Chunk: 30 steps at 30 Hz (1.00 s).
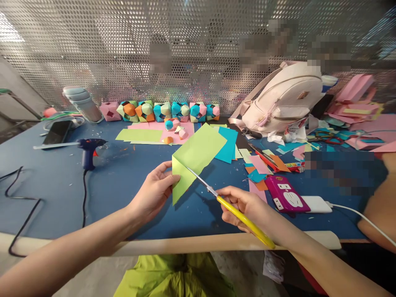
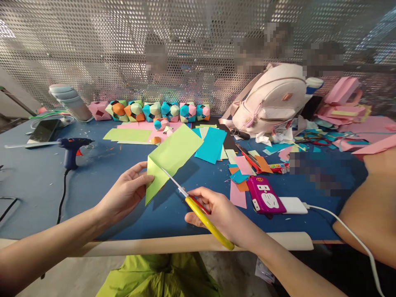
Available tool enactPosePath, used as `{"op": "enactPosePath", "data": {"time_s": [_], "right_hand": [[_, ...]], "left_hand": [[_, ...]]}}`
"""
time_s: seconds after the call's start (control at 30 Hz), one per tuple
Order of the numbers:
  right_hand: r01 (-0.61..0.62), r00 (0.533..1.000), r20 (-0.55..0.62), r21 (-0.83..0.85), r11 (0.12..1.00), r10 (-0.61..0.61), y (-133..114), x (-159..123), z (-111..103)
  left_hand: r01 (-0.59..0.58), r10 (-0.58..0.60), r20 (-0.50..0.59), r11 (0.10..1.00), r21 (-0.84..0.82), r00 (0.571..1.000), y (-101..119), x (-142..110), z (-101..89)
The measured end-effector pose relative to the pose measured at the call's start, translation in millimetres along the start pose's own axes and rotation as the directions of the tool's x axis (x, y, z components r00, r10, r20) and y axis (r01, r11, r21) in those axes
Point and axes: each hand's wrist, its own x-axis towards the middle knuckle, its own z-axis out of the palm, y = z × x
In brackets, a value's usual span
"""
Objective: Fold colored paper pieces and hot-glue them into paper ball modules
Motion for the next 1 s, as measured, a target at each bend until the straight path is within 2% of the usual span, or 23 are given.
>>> {"op": "enactPosePath", "data": {"time_s": [0.37,0.67,1.0], "right_hand": [[0.010,1.000,-0.012,-0.056,0.998,-0.011,-11,0,7],[0.053,0.999,-0.009,-0.098,0.994,-0.054,-1,4,8],[0.094,0.995,-0.020,-0.196,0.976,-0.100,-10,4,12]], "left_hand": [[0.043,-0.043,0.023,0.998,0.037,0.999,2,-5,2.0],[0.072,-0.072,0.031,0.997,0.002,0.997,0,-5,0.4],[0.103,-0.105,0.084,0.994,0.035,0.991,1,-10,3.5]]}}
